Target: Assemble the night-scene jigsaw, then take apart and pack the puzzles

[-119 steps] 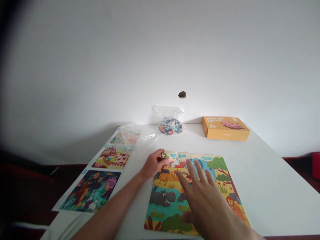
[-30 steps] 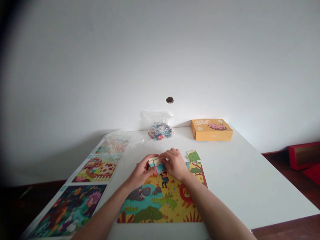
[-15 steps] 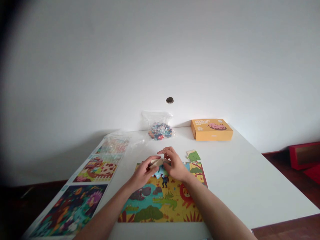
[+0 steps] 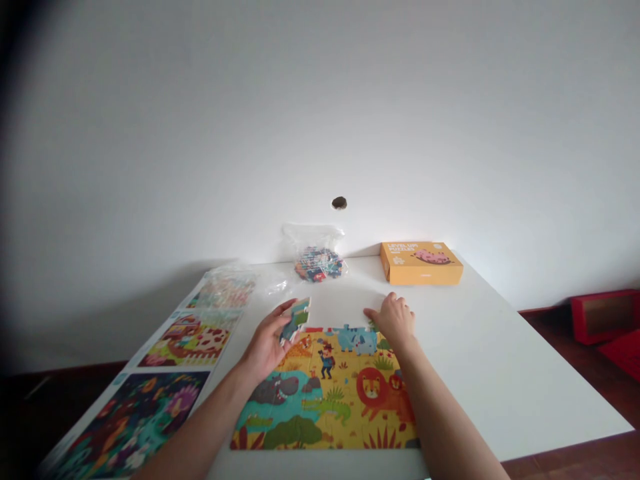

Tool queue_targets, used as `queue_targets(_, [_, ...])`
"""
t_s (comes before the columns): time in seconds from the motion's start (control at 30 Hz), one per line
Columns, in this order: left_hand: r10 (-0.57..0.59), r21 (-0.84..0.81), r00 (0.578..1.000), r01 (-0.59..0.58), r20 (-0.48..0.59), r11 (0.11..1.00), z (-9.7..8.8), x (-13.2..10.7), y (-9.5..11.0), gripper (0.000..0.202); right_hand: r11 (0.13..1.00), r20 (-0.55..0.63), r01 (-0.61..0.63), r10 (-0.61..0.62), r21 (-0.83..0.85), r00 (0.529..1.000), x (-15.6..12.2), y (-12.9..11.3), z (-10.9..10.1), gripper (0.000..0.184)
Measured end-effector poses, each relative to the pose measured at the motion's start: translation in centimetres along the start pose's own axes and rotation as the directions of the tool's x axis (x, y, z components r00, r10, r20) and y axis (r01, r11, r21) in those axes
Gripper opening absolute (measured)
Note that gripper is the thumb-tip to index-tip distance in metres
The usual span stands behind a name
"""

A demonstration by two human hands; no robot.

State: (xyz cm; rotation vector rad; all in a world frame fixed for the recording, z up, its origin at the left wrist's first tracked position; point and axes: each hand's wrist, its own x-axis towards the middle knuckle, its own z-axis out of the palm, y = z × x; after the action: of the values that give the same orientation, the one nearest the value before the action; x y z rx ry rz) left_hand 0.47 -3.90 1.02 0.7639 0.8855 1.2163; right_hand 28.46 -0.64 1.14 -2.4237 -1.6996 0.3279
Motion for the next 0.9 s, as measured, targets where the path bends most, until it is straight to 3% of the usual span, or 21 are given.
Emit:
queue_targets(0.1, [-0.129, -0.264, 0.988, 0.148, 0.087, 0.953, -0.6, 0.2, 0.7, 0.037, 0.995, 0.024, 0.031, -0.033, 0.095, 0.999, 0.5, 0.3, 0.3, 0.050])
queue_targets(0.17, [-0.168, -0.283, 0.980, 0.193, 0.110, 0.939, -0.7, 0.0, 1.0, 0.036, 0.981, 0.040, 0.068, -0.076, 0.181, 0.996, 0.8, 0.3, 0.2, 0.036])
queue_targets(0.27, [-0.224, -0.178, 0.967, 0.243, 0.122, 0.954, -0.2, -0.4, 1.0, 0.039, 0.926, -0.040, 0.146, -0.141, 0.347, 0.989, 0.9, -0.1, 0.0, 0.033])
queue_targets(0.37, [-0.265, -0.044, 0.954, 0.274, 0.138, 0.961, 0.5, -0.8, 0.6, 0.044, 0.770, -0.117, 0.231, -0.202, 0.594, 0.972, 0.2, -1.2, -0.2, 0.039])
queue_targets(0.47, [-0.294, 0.029, 0.940, 0.293, 0.174, 0.956, 0.9, -1.1, 0.2, 0.046, 0.555, -0.084, 0.259, -0.320, 0.790, 0.944, -1.5, -3.0, 0.2, 0.044])
queue_targets(0.53, [-0.305, 0.051, 0.931, 0.301, 0.199, 0.952, 1.2, -1.4, 0.0, 0.044, 0.473, -0.041, 0.246, -0.403, 0.846, 0.915, -2.9, -4.4, 0.8, 0.043])
queue_targets(0.67, [-0.283, 0.111, 0.920, 0.262, 0.272, 0.959, 1.5, -1.8, -0.1, 0.048, 0.419, 0.179, 0.066, -0.519, 0.906, 0.836, -5.0, -6.2, 1.6, 0.041])
queue_targets(0.73, [-0.254, 0.134, 0.929, 0.225, 0.269, 0.965, 1.6, -1.8, -0.1, 0.052, 0.388, 0.201, 0.031, -0.543, 0.921, 0.815, -5.4, -6.4, 1.6, 0.042])
queue_targets(0.77, [-0.232, 0.131, 0.941, 0.205, 0.246, 0.970, 1.6, -1.7, -0.1, 0.053, 0.383, 0.157, 0.075, -0.539, 0.921, 0.828, -5.4, -6.3, 1.6, 0.043])
queue_targets(0.83, [-0.171, 0.089, 0.969, 0.157, 0.181, 0.984, 1.3, -1.3, 0.0, 0.053, 0.440, 0.004, 0.276, -0.537, 0.855, 0.844, -5.3, -5.9, 1.5, 0.043])
queue_targets(0.9, [-0.101, 0.024, 0.988, 0.099, 0.113, 0.995, 0.8, -0.8, 0.2, 0.050, 0.543, -0.124, 0.519, -0.603, 0.660, 0.788, -5.2, -5.6, 1.6, 0.043])
